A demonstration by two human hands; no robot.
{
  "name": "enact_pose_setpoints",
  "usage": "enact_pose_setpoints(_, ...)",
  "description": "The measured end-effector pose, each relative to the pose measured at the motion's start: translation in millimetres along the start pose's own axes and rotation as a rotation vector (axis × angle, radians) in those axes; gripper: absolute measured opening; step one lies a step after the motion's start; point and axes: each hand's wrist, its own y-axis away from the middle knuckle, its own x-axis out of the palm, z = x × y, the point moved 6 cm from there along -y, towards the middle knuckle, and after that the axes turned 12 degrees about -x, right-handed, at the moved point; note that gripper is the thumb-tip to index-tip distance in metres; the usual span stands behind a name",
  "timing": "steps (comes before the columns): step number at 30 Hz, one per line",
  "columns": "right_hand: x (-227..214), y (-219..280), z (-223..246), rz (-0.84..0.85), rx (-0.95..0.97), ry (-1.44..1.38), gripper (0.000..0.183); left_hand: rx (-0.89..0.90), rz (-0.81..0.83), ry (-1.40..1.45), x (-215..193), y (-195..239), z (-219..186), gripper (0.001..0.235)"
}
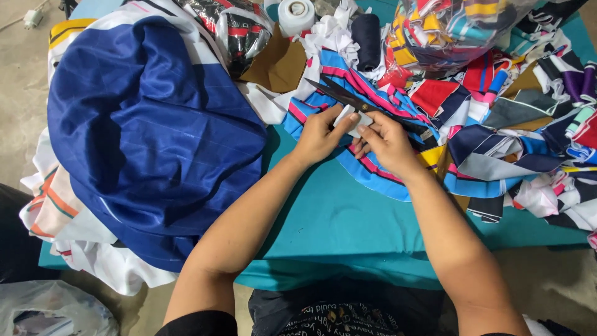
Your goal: Sorting, aligning, and cutting various fabric scraps into specific shapes using industrial scissors on a work table.
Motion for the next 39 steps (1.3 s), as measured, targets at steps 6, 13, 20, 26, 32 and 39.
enact_pose_setpoints(6, -28.4, -1.8, 16.2, -0.191, -0.385, 0.445, 0.021, -0.06, -0.006, 0.09, -0.8, -9.2, 34.7, 0.044)
enact_pose_setpoints(13, -68.5, -11.6, 137.9, -0.405, -0.709, 0.359, 0.02, -0.034, 0.068, -0.002, 1.9, -2.1, 19.8, 0.04)
enact_pose_setpoints(20, -190.9, -71.6, 136.3, -0.401, -0.597, 0.709, 0.048, -0.058, 0.088, -0.004, 3.2, -1.4, 23.1, 0.039)
enact_pose_setpoints(26, -104.2, -17.1, 187.6, -0.178, -0.517, 0.797, 0.038, -0.033, 0.076, -0.04, 3.4, -3.1, 23.8, 0.039)
enact_pose_setpoints(32, -48.7, 41.4, 138.9, 0.168, 0.337, 0.828, 0.056, 0.103, 0.12, -0.137, 16.8, 8.3, -2.1, 0.036)
enact_pose_setpoints(39, -8.3, 48.2, 73.6, -0.137, -0.225, 0.373, 0.046, 0.425, 0.215, -0.228, 55.5, 43.4, -41.3, 0.032)
